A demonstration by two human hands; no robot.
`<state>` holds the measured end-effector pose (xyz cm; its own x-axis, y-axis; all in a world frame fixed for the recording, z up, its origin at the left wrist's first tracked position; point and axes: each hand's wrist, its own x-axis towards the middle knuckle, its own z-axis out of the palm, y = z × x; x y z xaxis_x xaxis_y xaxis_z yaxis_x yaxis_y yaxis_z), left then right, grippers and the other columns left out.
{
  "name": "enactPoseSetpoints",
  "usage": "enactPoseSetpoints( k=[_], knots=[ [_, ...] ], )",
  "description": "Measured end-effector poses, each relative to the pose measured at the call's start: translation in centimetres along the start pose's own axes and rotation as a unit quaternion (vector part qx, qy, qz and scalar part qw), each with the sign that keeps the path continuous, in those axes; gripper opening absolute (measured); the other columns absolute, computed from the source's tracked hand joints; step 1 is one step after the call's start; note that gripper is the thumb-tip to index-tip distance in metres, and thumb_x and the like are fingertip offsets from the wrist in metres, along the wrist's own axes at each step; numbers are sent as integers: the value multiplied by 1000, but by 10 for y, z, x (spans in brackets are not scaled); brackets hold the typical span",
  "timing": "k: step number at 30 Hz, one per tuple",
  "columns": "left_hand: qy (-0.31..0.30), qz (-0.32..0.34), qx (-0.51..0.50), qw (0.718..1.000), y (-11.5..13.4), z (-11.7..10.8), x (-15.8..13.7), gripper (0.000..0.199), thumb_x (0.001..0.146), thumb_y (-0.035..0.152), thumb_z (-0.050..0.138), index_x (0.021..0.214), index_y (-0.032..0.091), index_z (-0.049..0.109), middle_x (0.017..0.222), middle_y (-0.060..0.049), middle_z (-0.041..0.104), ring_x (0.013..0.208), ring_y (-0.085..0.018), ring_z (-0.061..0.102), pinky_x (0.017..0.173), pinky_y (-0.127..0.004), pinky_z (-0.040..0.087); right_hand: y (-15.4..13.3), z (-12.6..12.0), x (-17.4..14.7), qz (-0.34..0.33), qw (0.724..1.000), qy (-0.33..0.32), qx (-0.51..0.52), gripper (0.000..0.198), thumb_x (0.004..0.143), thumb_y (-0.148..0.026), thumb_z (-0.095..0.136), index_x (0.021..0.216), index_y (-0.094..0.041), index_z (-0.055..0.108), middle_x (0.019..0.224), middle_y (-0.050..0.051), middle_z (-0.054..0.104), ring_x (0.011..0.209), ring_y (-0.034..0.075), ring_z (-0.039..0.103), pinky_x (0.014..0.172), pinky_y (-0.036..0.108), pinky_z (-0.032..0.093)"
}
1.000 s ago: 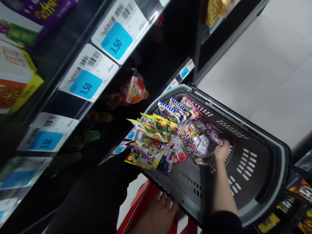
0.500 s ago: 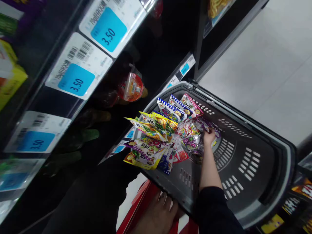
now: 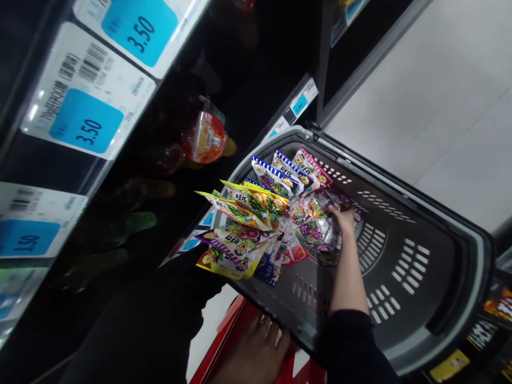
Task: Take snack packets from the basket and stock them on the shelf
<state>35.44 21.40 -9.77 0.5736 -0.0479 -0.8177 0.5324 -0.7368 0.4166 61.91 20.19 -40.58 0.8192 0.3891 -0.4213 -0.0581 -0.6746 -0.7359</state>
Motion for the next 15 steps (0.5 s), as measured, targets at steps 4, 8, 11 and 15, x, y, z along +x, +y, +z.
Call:
enactPoseSetpoints(
  k=[4, 8, 11, 15],
  knots=[
    [-14, 9, 2, 1000, 0, -4, 0, 42, 86, 29, 31, 118, 10, 49, 109, -18, 59, 105, -29, 50, 90, -46, 32, -15, 9, 5, 2, 997, 48, -55, 53, 63, -45, 57, 104, -12, 50, 99, 13, 62, 87, 22, 58, 75, 33, 44],
    [-36, -8, 0, 999, 3, -7, 2, 40, 85, 26, 33, 116, 10, 52, 108, -20, 59, 104, -29, 51, 89, -46, 33, -36, 7, 1, -54, 981, 45, -181, 46, 72, -47, 48, 99, -11, 56, 94, 15, 63, 87, 26, 57, 79, 36, 41],
    [-26, -4, 0, 1000, 4, -5, 2, 40, 85, 26, 33, 117, 12, 51, 111, -19, 58, 105, -29, 50, 89, -46, 33, -41, -7, -2, -34, 965, 3, -260, 59, 71, -56, 45, 108, -10, 52, 99, 18, 61, 92, 29, 56, 80, 39, 40],
    [10, -11, 4, 1000, 5, -4, 0, 40, 84, 25, 36, 119, 12, 49, 111, -18, 59, 104, -28, 51, 88, -46, 34, -19, -22, -18, 76, 920, -47, -381, 96, 52, -67, 57, 119, 1, 41, 114, 30, 48, 107, 39, 45, 85, 46, 36]
  ],
)
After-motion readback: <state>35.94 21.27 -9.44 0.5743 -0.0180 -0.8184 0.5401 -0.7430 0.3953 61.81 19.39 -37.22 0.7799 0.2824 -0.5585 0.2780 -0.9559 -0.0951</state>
